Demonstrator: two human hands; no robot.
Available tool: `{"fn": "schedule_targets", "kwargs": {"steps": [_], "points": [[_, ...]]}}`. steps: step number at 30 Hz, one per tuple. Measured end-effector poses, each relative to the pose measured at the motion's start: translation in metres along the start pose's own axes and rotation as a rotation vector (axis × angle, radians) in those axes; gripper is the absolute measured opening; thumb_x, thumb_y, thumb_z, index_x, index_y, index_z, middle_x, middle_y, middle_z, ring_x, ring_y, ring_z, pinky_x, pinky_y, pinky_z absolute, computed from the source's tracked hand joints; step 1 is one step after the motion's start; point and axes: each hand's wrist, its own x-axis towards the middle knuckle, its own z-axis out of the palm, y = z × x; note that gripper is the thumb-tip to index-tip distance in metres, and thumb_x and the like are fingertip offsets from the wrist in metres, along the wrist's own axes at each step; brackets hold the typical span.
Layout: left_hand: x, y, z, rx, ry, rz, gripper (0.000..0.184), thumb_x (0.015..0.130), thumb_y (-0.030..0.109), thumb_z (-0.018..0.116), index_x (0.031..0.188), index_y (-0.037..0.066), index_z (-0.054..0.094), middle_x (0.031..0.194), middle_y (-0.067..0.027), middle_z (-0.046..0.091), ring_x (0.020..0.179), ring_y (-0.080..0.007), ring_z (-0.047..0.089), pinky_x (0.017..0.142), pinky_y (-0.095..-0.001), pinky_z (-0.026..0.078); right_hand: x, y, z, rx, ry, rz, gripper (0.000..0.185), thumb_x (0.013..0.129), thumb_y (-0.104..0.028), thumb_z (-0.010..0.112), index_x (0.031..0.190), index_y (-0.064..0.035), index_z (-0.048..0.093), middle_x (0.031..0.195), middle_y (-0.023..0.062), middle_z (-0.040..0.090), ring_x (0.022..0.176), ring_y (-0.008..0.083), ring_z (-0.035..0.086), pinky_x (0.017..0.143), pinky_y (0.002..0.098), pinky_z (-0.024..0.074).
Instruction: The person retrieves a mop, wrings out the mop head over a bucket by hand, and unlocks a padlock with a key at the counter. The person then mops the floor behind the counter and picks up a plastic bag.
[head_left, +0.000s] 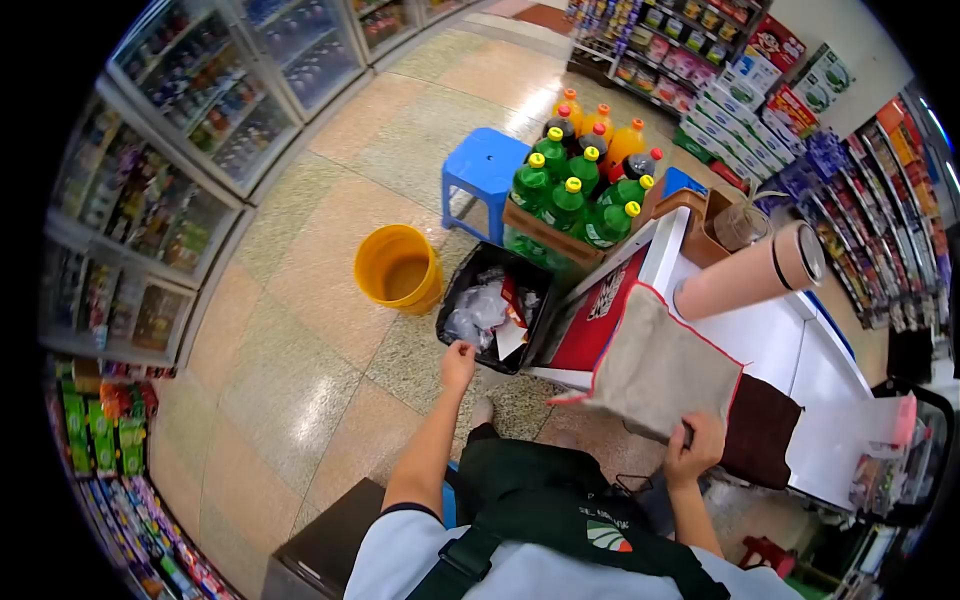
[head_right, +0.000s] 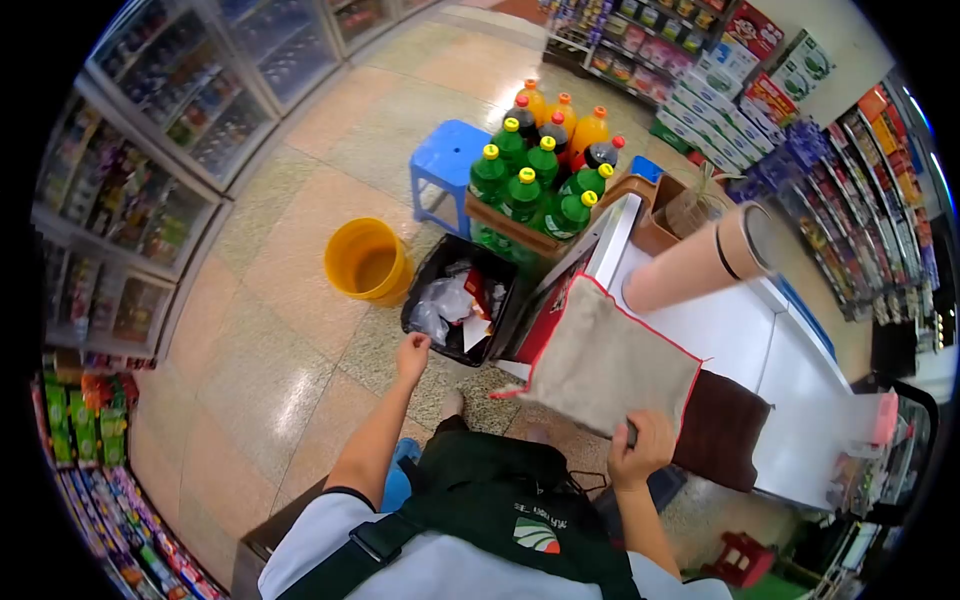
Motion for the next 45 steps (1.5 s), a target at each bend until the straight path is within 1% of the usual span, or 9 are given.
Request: {"fn": "schedule_targets", "kwargs": {"steps": [9,14,23,27,30,34,39,42,45], "points": [[0.082,-0.023,0.066,0.463,-0.214,-0.092,0.02,0.069,0.027,0.057,0.077,0.009,0.061,0.075,-0.0141,0.06,0.075,-0.0301,0.058,0.066,-0.039,0.045,0.004,-0.002,0.021,-0.215,-0.026,0.072,0.03,0.074,-0.03,0.04,0.069,-0.0029,0.052,0.065,0.0126,0.052,0.059,0.03,0.049,0.058,0.0362,0.0366],[0.091,-0.021,0.081,0.684,-0.555,-0.287,0.034,0.07,0.032,0.058,0.094,0.007,0.057,0.098,-0.0143,0.057,0.093,-0.0302,0.054,0.078,-0.0373,0.043,0.001,-0.001,0.021,-0.288,-0.022,0.087,0.039,0.076,-0.038,0.035,0.068,-0.0036,0.052,0.064,0.0115,0.051,0.058,0.0268,0.049,0.056,0.0342,0.0348],[0.081,-0.096,0.093,0.467,-0.775,-0.053,0.035,0.069,0.03,0.058,0.094,0.005,0.057,0.094,-0.0163,0.058,0.09,-0.0327,0.054,0.077,-0.0389,0.042,-0.006,0.01,0.023,-0.251,-0.012,0.074,0.039,0.073,-0.041,0.037,0.066,-0.0054,0.053,0.062,0.0101,0.052,0.056,0.0261,0.049,0.053,0.0354,0.0358],[0.04,-0.114,0.074,0.403,-0.839,0.066,0.032,0.076,0.027,0.05,0.086,-0.002,0.058,0.082,-0.0198,0.059,0.08,-0.0332,0.056,0.071,-0.0399,0.043,-0.017,0.017,0.016,-0.289,-0.063,-0.017,0.033,0.07,-0.042,0.046,0.069,-0.0111,0.058,0.067,0.0064,0.055,0.056,0.0224,0.052,0.048,0.0331,0.0385],[0.029,-0.15,0.084,0.081,-1.125,-0.121,0.021,0.078,0.024,0.051,0.074,0.004,0.058,0.062,-0.0056,0.057,0.05,-0.0127,0.054,0.038,-0.0258,0.036,-0.019,0.014,0.019,-0.278,-0.066,0.047,0.034,0.075,-0.041,0.04,0.068,-0.0118,0.055,0.068,0.0038,0.054,0.056,0.0193,0.051,0.049,0.0322,0.0387],[-0.014,-0.079,0.078,0.315,-1.124,-0.515,0.018,0.079,0.025,0.053,0.088,0.01,0.056,0.057,-0.0038,0.051,0.047,-0.0139,0.052,0.035,-0.0233,0.034,-0.011,0.006,0.016,-0.228,0.049,0.072,0.026,0.074,-0.035,0.042,0.07,-0.0115,0.053,0.067,0.0022,0.05,0.058,0.0182,0.051,0.05,0.0307,0.0375],[-0.081,-0.015,0.086,0.384,-0.969,-0.393,0.006,0.08,0.008,0.045,0.08,0.007,0.051,0.057,-0.0041,0.044,0.043,-0.0128,0.034,0.039,-0.025,0.027,-0.016,0.004,0.002,-0.043,-0.069,0.135,0.018,0.071,-0.027,0.053,0.078,-0.01,0.053,0.08,0.0038,0.052,0.076,0.0187,0.052,0.059,0.0311,0.0395],[-0.083,-0.021,0.109,0.25,-1.175,-0.308,0.015,0.078,0.018,0.054,0.087,0.007,0.05,0.078,-0.0051,0.052,0.063,-0.0143,0.051,0.049,-0.029,0.037,-0.028,-0.001,-0.045,0.196,0.117,0.102,0.018,0.07,-0.021,0.057,0.082,-0.0095,0.053,0.083,0.0052,0.051,0.084,0.0211,0.05,0.066,0.0323,0.0403],[-0.15,0.02,0.13,0.252,-1.137,-0.135,0.012,0.078,0.015,0.053,0.086,0.006,0.051,0.074,-0.0048,0.051,0.059,-0.0135,0.048,0.047,-0.0282,0.035,-0.062,0.028,-0.13,0.328,0.274,0.027,0.018,0.069,-0.016,0.058,0.085,-0.0091,0.053,0.085,0.0058,0.051,0.088,0.0238,0.048,0.072,0.0339,0.0403]]}}
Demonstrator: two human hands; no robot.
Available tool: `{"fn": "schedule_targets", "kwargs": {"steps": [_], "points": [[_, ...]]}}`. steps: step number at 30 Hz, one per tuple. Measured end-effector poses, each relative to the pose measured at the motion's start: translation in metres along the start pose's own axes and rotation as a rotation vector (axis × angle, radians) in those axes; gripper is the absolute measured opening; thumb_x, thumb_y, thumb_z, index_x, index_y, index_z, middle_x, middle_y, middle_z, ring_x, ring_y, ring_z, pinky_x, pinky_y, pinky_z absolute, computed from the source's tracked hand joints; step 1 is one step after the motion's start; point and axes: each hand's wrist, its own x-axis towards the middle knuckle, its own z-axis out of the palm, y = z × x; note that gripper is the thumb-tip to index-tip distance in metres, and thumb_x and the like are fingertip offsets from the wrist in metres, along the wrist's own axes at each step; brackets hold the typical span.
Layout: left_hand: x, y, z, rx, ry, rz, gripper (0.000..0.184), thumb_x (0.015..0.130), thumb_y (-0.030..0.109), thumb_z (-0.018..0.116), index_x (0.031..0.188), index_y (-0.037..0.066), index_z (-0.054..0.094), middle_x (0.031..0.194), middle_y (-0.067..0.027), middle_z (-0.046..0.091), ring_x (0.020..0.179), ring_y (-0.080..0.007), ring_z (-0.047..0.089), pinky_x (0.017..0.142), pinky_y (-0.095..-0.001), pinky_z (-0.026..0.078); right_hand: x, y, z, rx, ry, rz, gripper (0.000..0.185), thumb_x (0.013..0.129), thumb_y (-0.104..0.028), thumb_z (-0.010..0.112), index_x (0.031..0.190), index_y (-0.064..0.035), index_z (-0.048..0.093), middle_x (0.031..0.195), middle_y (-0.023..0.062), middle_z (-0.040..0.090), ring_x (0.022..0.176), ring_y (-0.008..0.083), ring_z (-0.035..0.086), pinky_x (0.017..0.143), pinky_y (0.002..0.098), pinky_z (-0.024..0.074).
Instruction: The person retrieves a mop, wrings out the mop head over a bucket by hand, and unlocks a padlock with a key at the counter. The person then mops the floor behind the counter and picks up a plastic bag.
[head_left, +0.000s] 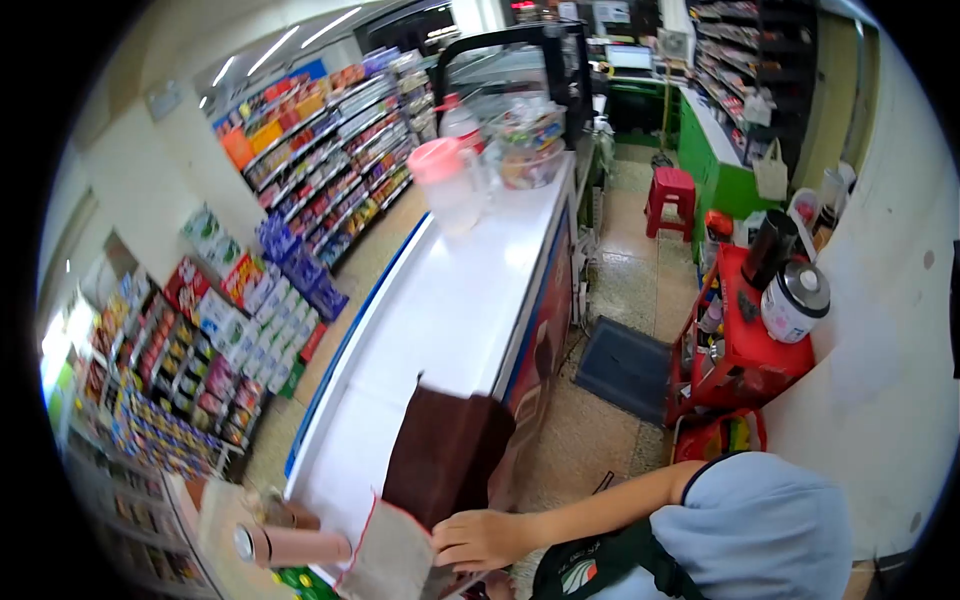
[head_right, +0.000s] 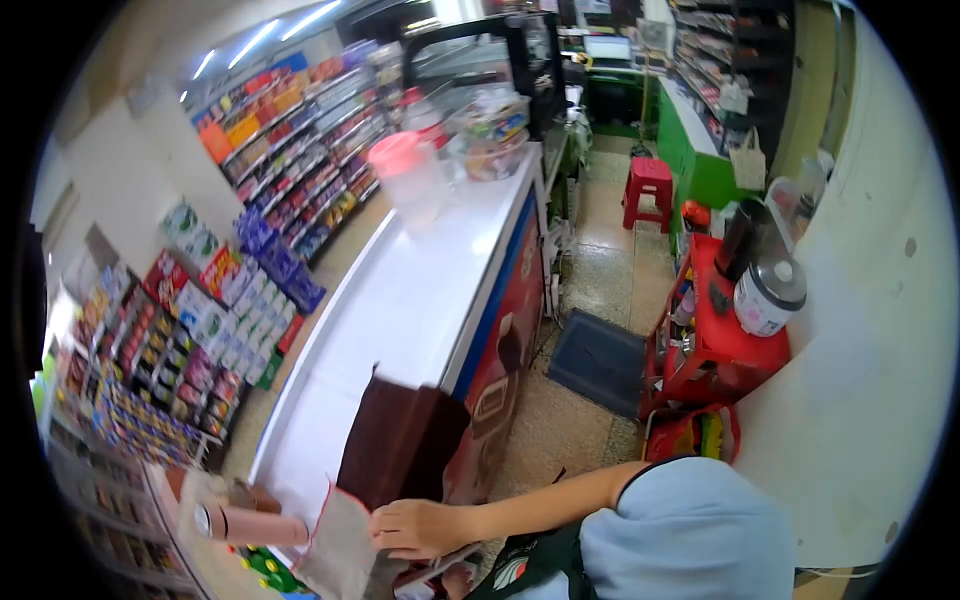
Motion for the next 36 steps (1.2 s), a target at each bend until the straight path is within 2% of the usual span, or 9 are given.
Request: {"fn": "schedule_targets", "kwargs": {"steps": [3,6,7,8,12,15,23,28,36], "points": [[-0.039,0.064,0.099,0.134,0.052,0.141,0.01,0.077,0.012,0.052,0.085,0.006,0.051,0.07,-0.0045,0.05,0.055,-0.0127,0.044,0.046,-0.0274,0.034,-0.058,0.023,-0.116,-0.114,0.013,0.216,0.015,0.076,-0.018,0.054,0.088,-0.0084,0.055,0.083,0.0064,0.056,0.079,0.0239,0.055,0.067,0.0331,0.0451],[-0.066,0.127,0.207,0.29,0.015,0.299,0.008,0.077,0.009,0.051,0.084,0.005,0.052,0.066,-0.0042,0.049,0.051,-0.012,0.041,0.045,-0.0266,0.033,-0.14,0.046,-0.217,-0.251,0.11,0.695,0.016,0.079,-0.019,0.052,0.09,-0.009,0.057,0.087,0.0071,0.059,0.076,0.0239,0.057,0.065,0.0319,0.0453],[-0.043,0.125,0.223,0.39,-0.08,0.619,0.017,0.075,0.012,0.057,0.088,0.003,0.052,0.075,-0.0049,0.052,0.062,-0.0122,0.047,0.055,-0.0266,0.039,-0.163,0.047,-0.243,-0.255,0.191,0.842,0.016,0.079,-0.019,0.052,0.09,-0.0086,0.057,0.085,0.0069,0.06,0.076,0.0233,0.057,0.064,0.0303,0.045],[-0.025,0.136,0.248,0.397,-0.105,0.628,0.017,0.075,0.012,0.057,0.088,0.003,0.052,0.075,-0.0049,0.052,0.062,-0.0122,0.047,0.055,-0.0266,0.039,-0.181,0.044,-0.264,-0.295,0.336,0.927,0.016,0.079,-0.017,0.052,0.091,-0.0071,0.056,0.083,0.0071,0.06,0.075,0.0197,0.058,0.063,0.028,0.0446],[-0.033,0.212,0.35,0.522,-0.39,0.578,0.021,0.075,0.013,0.059,0.091,0.002,0.053,0.08,-0.0065,0.055,0.075,-0.0145,0.052,0.068,-0.0256,0.042,-0.244,0.044,-0.305,-0.046,0.682,1.192,0.014,0.079,-0.011,0.052,0.09,-0.0023,0.055,0.076,0.0048,0.059,0.067,0.0103,0.056,0.06,0.0239,0.0435],[0.0,0.241,0.421,0.846,-0.559,0.631,0.024,0.076,0.011,0.057,0.098,0.003,0.053,0.091,-0.0068,0.057,0.085,-0.0164,0.054,0.075,-0.0274,0.043,-0.273,0.058,-0.31,-0.065,0.795,1.227,0.02,0.079,-0.018,0.05,0.09,-0.0023,0.055,0.079,0.0068,0.06,0.071,0.0171,0.057,0.063,0.0292,0.0434],[0.046,0.301,0.641,0.731,-1.039,0.541,0.022,0.076,0.008,0.057,0.097,0.003,0.053,0.085,-0.0041,0.055,0.077,-0.012,0.052,0.07,-0.0229,0.042,-0.283,0.112,-0.417,-0.57,0.61,1.49,0.021,0.077,-0.02,0.052,0.092,-0.0047,0.055,0.082,0.0098,0.059,0.075,0.0214,0.058,0.065,0.0307,0.0444],[0.036,0.364,0.763,0.751,-1.066,0.281,0.02,0.078,0.012,0.056,0.097,0.005,0.054,0.081,0.0002,0.052,0.074,-0.0106,0.049,0.067,-0.0228,0.04,-0.295,0.143,-0.465,-0.742,0.599,1.645,0.021,0.077,-0.021,0.051,0.092,-0.0072,0.055,0.086,0.0096,0.059,0.08,0.0251,0.056,0.068,0.0342,0.0443],[0.045,0.417,0.894,0.713,-1.212,0.252,0.019,0.079,0.015,0.055,0.097,0.008,0.053,0.079,0.002,0.054,0.07,-0.0069,0.049,0.056,-0.0202,0.036,-0.341,0.18,-0.515,-0.774,0.527,1.967,0.024,0.076,-0.029,0.048,0.09,-0.0117,0.057,0.085,0.0085,0.059,0.079,0.0265,0.057,0.064,0.0374,0.0449]]}}
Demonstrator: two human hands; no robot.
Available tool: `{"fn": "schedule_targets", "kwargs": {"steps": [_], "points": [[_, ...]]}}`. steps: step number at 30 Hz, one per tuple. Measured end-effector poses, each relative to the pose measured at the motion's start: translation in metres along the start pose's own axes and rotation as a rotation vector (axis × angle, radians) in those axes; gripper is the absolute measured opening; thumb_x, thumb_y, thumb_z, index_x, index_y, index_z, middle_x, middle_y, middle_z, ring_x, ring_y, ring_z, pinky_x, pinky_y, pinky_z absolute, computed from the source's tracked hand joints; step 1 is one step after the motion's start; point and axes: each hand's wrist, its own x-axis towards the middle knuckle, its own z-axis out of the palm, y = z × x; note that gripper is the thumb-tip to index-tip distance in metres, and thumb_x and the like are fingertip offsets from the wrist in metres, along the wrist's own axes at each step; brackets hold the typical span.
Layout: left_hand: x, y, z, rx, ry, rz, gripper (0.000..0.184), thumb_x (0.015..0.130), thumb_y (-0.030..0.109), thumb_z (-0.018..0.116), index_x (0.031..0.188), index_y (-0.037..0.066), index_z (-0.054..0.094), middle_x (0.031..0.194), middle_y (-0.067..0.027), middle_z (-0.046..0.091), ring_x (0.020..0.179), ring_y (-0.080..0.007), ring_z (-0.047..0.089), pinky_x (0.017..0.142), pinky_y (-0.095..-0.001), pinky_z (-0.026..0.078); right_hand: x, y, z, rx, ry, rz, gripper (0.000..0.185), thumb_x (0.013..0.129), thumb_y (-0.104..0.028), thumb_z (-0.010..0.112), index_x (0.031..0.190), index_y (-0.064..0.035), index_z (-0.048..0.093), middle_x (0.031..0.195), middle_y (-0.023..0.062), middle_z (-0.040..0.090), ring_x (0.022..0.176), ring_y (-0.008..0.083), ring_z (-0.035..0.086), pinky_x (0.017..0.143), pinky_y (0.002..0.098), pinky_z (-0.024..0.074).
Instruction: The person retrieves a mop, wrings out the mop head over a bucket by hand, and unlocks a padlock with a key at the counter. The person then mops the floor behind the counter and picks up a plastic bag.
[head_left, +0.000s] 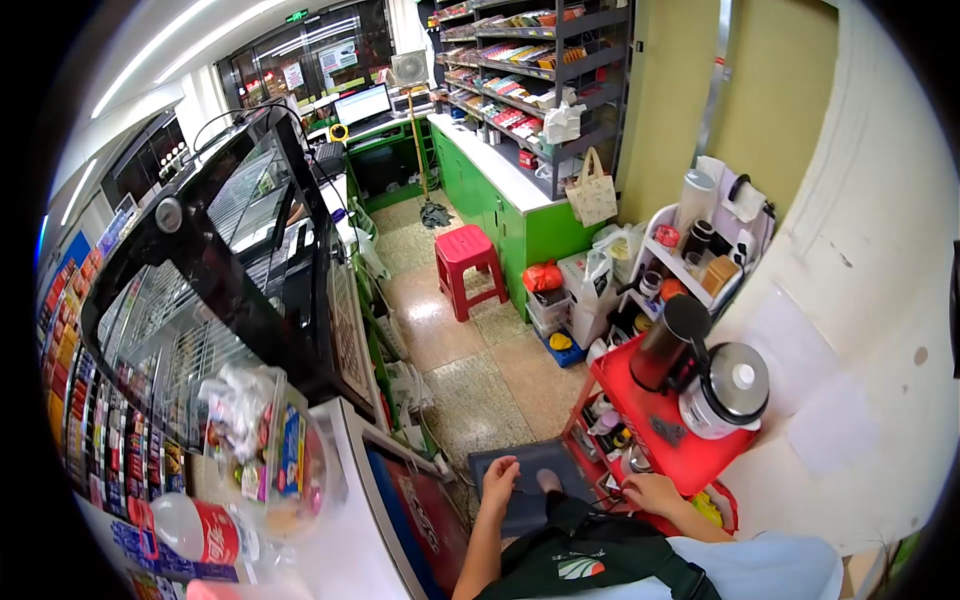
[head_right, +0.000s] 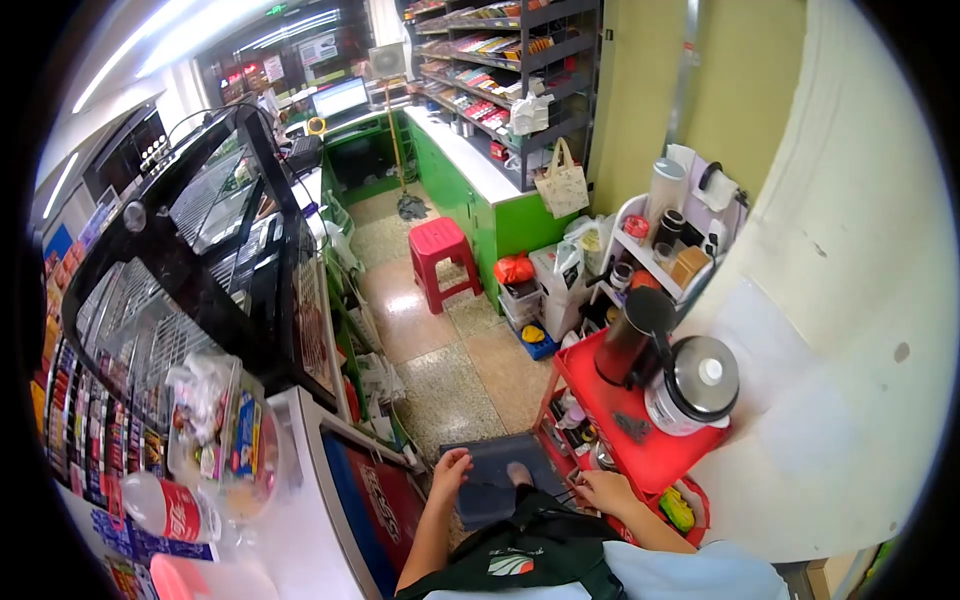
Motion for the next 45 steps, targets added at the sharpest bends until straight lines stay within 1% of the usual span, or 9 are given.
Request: {"fn": "schedule_targets", "kwargs": {"steps": [10,12,21,25,30,33,35,41,45], "points": [[0.155,-0.013,-0.085,-0.01,0.234,-0.178,0.022,0.077,0.013,0.058,0.096,0.003,0.053,0.078,-0.0021,0.053,0.067,-0.01,0.05,0.054,-0.0225,0.039,0.284,-0.002,-0.059,0.064,0.128,-0.102,0.022,0.074,-0.028,0.052,0.088,-0.0118,0.059,0.078,0.009,0.06,0.076,0.026,0.057,0.064,0.037,0.0443],[0.161,0.054,-0.075,0.106,0.358,-0.335,0.02,0.078,0.011,0.057,0.096,0.002,0.052,0.077,-0.0036,0.053,0.064,-0.0107,0.049,0.053,-0.023,0.039,0.342,-0.015,-0.075,0.105,0.111,-0.17,0.022,0.074,-0.026,0.052,0.087,-0.01,0.059,0.079,0.01,0.06,0.075,0.0268,0.057,0.063,0.0364,0.0444],[0.316,0.12,-0.057,0.068,0.334,-0.075,0.019,0.076,0.01,0.058,0.092,0.002,0.054,0.076,-0.0031,0.056,0.067,-0.0113,0.052,0.062,-0.0233,0.042,0.548,-0.094,-0.163,0.263,0.148,-0.543,0.021,0.077,-0.025,0.052,0.089,-0.0078,0.056,0.083,0.0116,0.059,0.075,0.0275,0.057,0.062,0.0344,0.0443],[0.415,0.151,-0.058,0.158,0.127,-0.062,0.02,0.076,0.012,0.059,0.092,0.002,0.056,0.08,-0.0049,0.058,0.073,-0.0115,0.053,0.067,-0.0234,0.043,0.605,-0.04,-0.149,0.068,0.201,-0.304,0.024,0.076,-0.028,0.052,0.09,-0.0088,0.056,0.084,0.0118,0.059,0.077,0.0286,0.057,0.064,0.037,0.0443],[0.548,0.242,-0.069,0.143,0.164,0.007,0.019,0.078,0.013,0.056,0.093,0.002,0.055,0.077,-0.0029,0.056,0.068,-0.0102,0.05,0.063,-0.0229,0.042,0.617,0.056,-0.117,-0.111,-0.141,0.263,0.026,0.075,-0.028,0.049,0.09,-0.0092,0.057,0.086,0.0153,0.059,0.081,0.0325,0.056,0.069,0.0414,0.0431],[0.607,0.294,-0.083,0.135,0.065,-0.044,0.02,0.077,0.014,0.057,0.094,0.002,0.054,0.078,-0.003,0.056,0.069,-0.0108,0.05,0.064,-0.0232,0.041,0.622,0.105,-0.079,-0.129,-0.183,0.378,0.026,0.074,-0.033,0.049,0.08,-0.0106,0.059,0.081,0.0135,0.06,0.075,0.0313,0.058,0.065,0.0407,0.0453],[0.651,0.313,-0.091,0.219,0.021,-0.115,0.023,0.077,0.014,0.057,0.096,0.001,0.054,0.082,-0.0055,0.057,0.074,-0.0126,0.051,0.067,-0.0242,0.042,0.616,0.107,-0.069,0.34,-0.236,0.747,0.028,0.075,-0.031,0.048,0.083,-0.0071,0.061,0.081,0.0147,0.061,0.074,0.0265,0.06,0.063,0.0372,0.0464],[0.741,0.389,-0.107,0.255,-0.021,0.134,0.025,0.077,0.014,0.058,0.098,0.001,0.054,0.087,-0.0072,0.058,0.081,-0.0132,0.053,0.073,-0.0253,0.043,0.699,0.131,0.001,0.354,-0.406,0.643,0.021,0.075,-0.023,0.047,0.074,-0.0052,0.058,0.07,0.0139,0.058,0.063,0.0241,0.056,0.055,0.0371,0.0436],[0.775,0.412,-0.145,0.235,0.219,0.127,0.024,0.078,0.013,0.058,0.097,0.0,0.053,0.089,-0.007,0.058,0.082,-0.0124,0.054,0.074,-0.025,0.043,0.843,0.156,-0.001,0.291,-0.455,0.446,0.019,0.075,-0.017,0.046,0.067,-0.0036,0.057,0.062,0.0132,0.055,0.055,0.0222,0.054,0.049,0.0371,0.0413]]}}
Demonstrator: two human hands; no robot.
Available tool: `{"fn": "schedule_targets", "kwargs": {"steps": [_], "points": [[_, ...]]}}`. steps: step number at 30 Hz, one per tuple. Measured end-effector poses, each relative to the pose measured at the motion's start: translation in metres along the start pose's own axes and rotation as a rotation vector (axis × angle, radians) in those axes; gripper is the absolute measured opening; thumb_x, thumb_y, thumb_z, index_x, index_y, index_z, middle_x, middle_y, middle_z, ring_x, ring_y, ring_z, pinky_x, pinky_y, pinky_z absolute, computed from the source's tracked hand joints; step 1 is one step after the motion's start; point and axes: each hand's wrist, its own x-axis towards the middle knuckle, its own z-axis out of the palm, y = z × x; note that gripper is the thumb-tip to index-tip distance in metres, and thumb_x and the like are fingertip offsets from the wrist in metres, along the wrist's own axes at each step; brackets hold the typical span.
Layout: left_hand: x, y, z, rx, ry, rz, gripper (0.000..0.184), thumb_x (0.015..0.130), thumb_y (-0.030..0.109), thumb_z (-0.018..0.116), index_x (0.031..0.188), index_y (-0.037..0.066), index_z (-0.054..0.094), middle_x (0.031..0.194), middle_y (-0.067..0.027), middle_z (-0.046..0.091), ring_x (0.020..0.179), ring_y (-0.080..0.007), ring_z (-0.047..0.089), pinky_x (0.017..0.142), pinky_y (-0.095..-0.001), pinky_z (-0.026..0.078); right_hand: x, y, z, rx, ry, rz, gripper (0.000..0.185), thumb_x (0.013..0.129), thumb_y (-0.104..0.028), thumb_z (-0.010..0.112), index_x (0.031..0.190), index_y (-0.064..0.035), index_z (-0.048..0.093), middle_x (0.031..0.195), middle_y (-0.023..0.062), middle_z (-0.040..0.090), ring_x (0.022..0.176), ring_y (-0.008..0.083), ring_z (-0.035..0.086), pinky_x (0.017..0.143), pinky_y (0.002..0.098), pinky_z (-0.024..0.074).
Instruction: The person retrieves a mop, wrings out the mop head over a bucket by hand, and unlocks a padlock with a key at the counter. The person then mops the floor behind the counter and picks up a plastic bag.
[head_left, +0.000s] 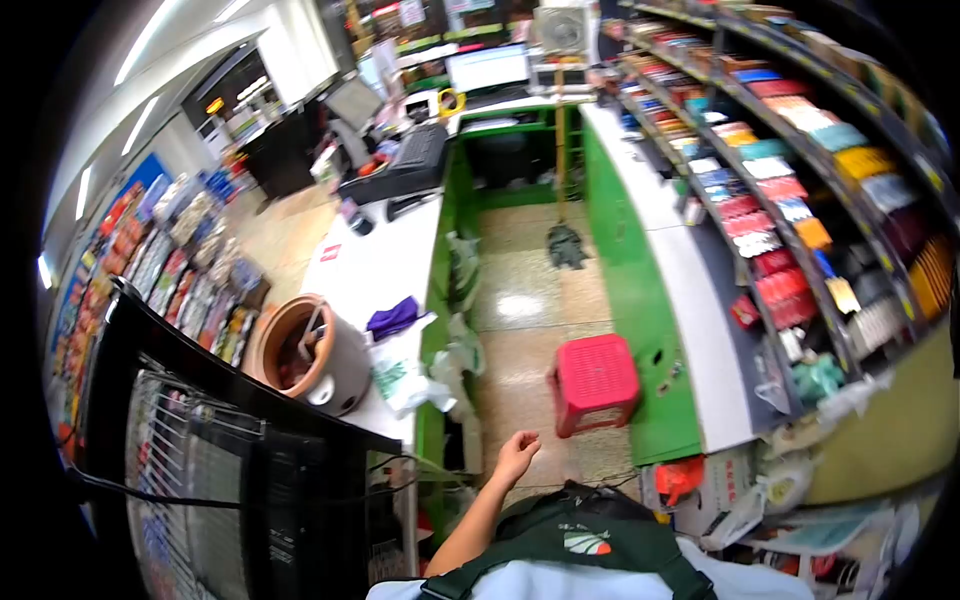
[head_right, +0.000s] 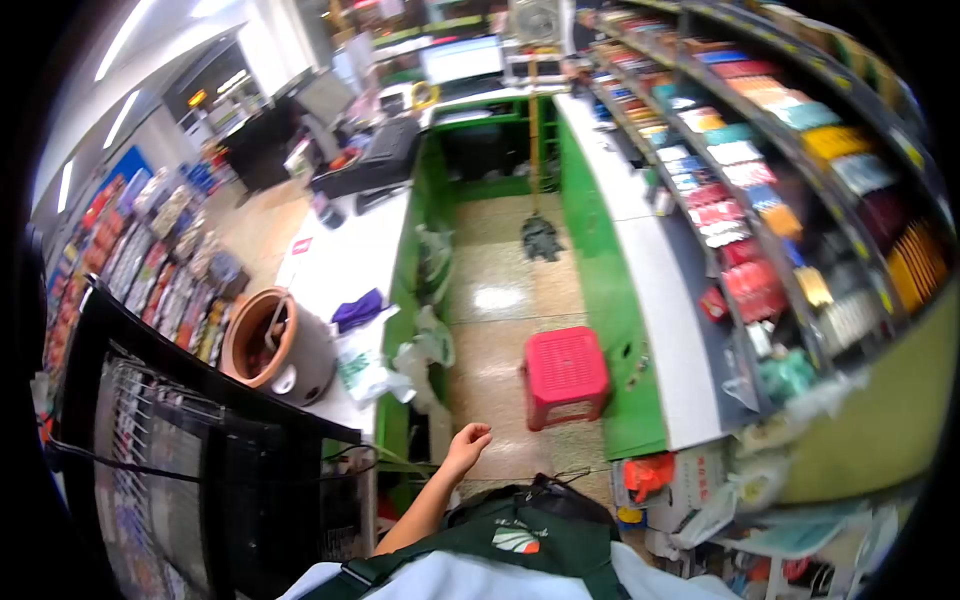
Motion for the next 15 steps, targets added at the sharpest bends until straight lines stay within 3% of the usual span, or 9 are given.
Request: {"fn": "schedule_targets", "kwargs": {"steps": [2,3,4,6,7,8,11,14,15], "points": [[0.0,-0.001,-0.032,0.006,0.068,-0.035,0.024,0.078,0.013,0.057,0.098,0.0,0.052,0.088,-0.0066,0.058,0.081,-0.0121,0.054,0.073,-0.0248,0.043,0.074,-0.035,-0.036,-0.079,0.008,-0.131,0.019,0.075,-0.013,0.045,0.064,-0.0028,0.056,0.058,0.0128,0.054,0.05,0.0212,0.052,0.047,0.037,0.0402],[0.012,0.003,-0.041,-0.012,0.091,-0.025,0.024,0.078,0.013,0.057,0.098,0.001,0.052,0.088,-0.0062,0.058,0.08,-0.0118,0.054,0.072,-0.0245,0.043,0.13,-0.044,-0.055,-0.138,0.058,-0.257,0.02,0.075,-0.012,0.045,0.062,-0.0024,0.055,0.056,0.0126,0.053,0.048,0.0207,0.052,0.045,0.037,0.0396],[0.018,0.003,-0.055,-0.219,0.068,-0.086,0.023,0.078,0.013,0.058,0.097,0.002,0.053,0.085,-0.0047,0.057,0.077,-0.0114,0.053,0.069,-0.0236,0.044,0.204,-0.031,-0.059,-0.227,0.177,-0.488,0.02,0.075,-0.01,0.045,0.06,-0.0021,0.055,0.053,0.0125,0.053,0.046,0.0202,0.051,0.044,0.037,0.039],[0.027,-0.004,-0.078,-0.233,0.301,-0.156,0.02,0.076,0.009,0.057,0.094,0.003,0.054,0.08,-0.0033,0.057,0.072,-0.011,0.053,0.066,-0.0223,0.043,0.161,-0.189,-0.162,0.05,0.167,-0.174,0.022,0.074,-0.011,0.044,0.056,-0.0034,0.052,0.052,0.009,0.05,0.042,0.0203,0.047,0.04,0.0356,0.0371],[0.034,-0.021,-0.082,-0.211,0.448,-0.154,0.018,0.075,0.007,0.057,0.093,0.002,0.055,0.078,-0.003,0.057,0.071,-0.0107,0.052,0.065,-0.0222,0.043,0.223,-0.198,-0.176,0.157,0.3,-0.122,0.024,0.076,-0.013,0.043,0.056,-0.0031,0.051,0.052,0.0097,0.049,0.041,0.0214,0.046,0.039,0.0347,0.0367],[0.037,-0.011,-0.084,-0.324,0.544,-0.199,0.016,0.075,0.005,0.056,0.09,0.001,0.054,0.074,-0.0029,0.056,0.067,-0.0104,0.052,0.062,-0.0222,0.043,0.3,-0.197,-0.192,0.166,0.46,-0.2,0.019,0.077,-0.014,0.043,0.064,-0.0029,0.052,0.052,0.0086,0.049,0.04,0.0203,0.046,0.036,0.0346,0.0353],[0.06,0.007,-0.094,-0.507,0.366,-0.364,0.019,0.076,0.011,0.057,0.093,0.004,0.053,0.074,-0.0016,0.055,0.066,-0.0076,0.051,0.056,-0.0213,0.041,0.24,-0.403,-0.248,0.344,0.331,-0.311,0.019,0.081,-0.021,0.045,0.085,-0.0033,0.052,0.058,0.0057,0.053,0.042,0.0133,0.048,0.035,0.0271,0.0355],[0.104,0.007,-0.111,-0.338,0.221,-0.413,0.018,0.079,0.016,0.055,0.096,0.008,0.053,0.078,-0.0003,0.055,0.068,-0.0076,0.051,0.054,-0.0189,0.038,0.206,-0.505,-0.231,0.423,0.266,-0.41,0.018,0.083,-0.018,0.045,0.092,-0.0028,0.051,0.067,0.0057,0.055,0.052,0.0127,0.053,0.043,0.0242,0.0409],[0.121,0.024,-0.112,-0.324,0.195,-0.403,0.018,0.079,0.016,0.054,0.096,0.008,0.053,0.078,-0.0005,0.055,0.068,-0.0078,0.051,0.055,-0.0192,0.038,0.223,-0.506,-0.214,0.528,0.178,-0.516,0.014,0.083,-0.014,0.046,0.09,-0.0029,0.051,0.072,0.006,0.056,0.058,0.0127,0.054,0.049,0.0238,0.0438]]}}
